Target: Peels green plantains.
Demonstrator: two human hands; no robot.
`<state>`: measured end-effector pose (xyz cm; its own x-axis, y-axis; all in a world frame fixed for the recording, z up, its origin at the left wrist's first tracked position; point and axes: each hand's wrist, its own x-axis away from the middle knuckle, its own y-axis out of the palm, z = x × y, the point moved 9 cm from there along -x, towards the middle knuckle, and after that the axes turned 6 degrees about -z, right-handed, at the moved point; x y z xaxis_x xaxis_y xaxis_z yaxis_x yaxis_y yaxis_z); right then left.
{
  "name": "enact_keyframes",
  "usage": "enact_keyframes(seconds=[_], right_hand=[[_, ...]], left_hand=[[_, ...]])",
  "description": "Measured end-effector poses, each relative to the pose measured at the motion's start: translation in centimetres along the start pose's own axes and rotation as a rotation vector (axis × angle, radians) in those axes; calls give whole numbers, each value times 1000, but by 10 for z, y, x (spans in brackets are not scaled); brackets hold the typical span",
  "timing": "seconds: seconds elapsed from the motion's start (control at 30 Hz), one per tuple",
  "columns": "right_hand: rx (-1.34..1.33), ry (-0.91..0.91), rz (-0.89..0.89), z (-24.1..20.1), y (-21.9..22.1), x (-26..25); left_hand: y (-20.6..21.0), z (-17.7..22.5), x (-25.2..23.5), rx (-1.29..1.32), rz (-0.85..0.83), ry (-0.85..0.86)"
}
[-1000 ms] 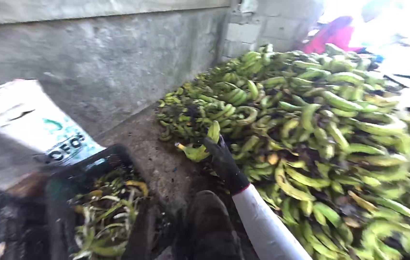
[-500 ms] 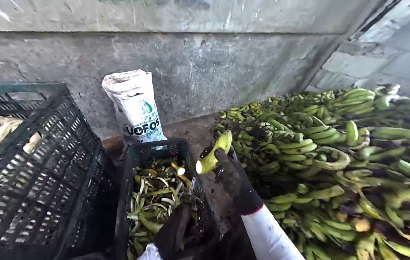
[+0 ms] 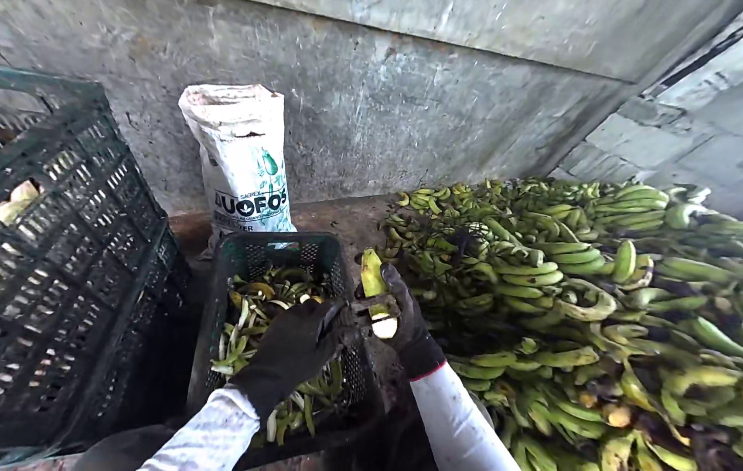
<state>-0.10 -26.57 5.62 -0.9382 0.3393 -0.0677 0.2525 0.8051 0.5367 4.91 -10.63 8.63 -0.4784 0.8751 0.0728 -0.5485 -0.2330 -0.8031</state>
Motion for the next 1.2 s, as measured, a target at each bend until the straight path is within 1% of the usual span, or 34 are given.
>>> enact_keyframes(seconds=[0.03,0.1,0.13,0.2,0.23,0.27,0.3,0.33,0.37,0.43,0.5,0.53,0.6,0.63,0.67,0.73,0.77,0.83,0.87,0.93,1.0,1.03,1.1,1.2], right_hand=[[-38,15,-6,7,3,1],[-78,23,-89,20,14,6],[-24,24,-120,25,20,10],[112,8,-130,29,27,21],[110,-3,-132,29,25,22],[77,-18,-127,28,20,21],[40,-43,-105,24,15,16],[31,-77,-69,18,9,10],[70,-118,-3,11,3,4],[216,-213,147,-6,-8,-6],[340,-280,294,-22,-8,-11],[369,-297,325,-25,-6,-12],[356,-268,251,-20,7,-12],[294,-224,157,-11,16,-12],[231,-164,30,1,24,-11],[138,-24,-161,23,40,-7],[137,28,-196,30,45,-4],[122,42,-189,34,45,-2],[122,7,-152,31,40,-4],[151,-81,-91,21,26,-9],[165,-97,-45,13,19,-12],[136,-80,-55,12,20,-12],[72,-37,-165,18,27,-9],[108,55,-309,32,41,-2]], left_hand=[[-3,-5,-3,-42,53,5],[-16,-19,-6,-107,209,-29],[-26,-31,-7,-107,296,-76],[-47,-62,-7,-10,401,-202],[-55,-75,-4,54,436,-233],[-60,-80,-1,113,445,-240],[-61,-77,2,160,430,-212],[-57,-67,4,220,395,-148],[-49,-54,6,273,332,-93],[-25,-29,11,304,193,-48],[-9,-11,16,260,200,28],[-6,-8,17,235,212,47],[-7,-15,10,224,172,17],[-11,-24,5,223,152,-15],[-17,-35,1,217,170,-43],[-35,-58,-3,210,284,-114],[-43,-70,-3,207,336,-158],[-50,-83,-1,244,374,-207],[-49,-81,1,254,369,-183],[-39,-63,5,245,293,-100],[-26,-42,9,141,212,-40],[-23,-36,9,90,210,-18],[-26,-38,7,48,247,-38],[-43,-69,2,74,381,-136]])
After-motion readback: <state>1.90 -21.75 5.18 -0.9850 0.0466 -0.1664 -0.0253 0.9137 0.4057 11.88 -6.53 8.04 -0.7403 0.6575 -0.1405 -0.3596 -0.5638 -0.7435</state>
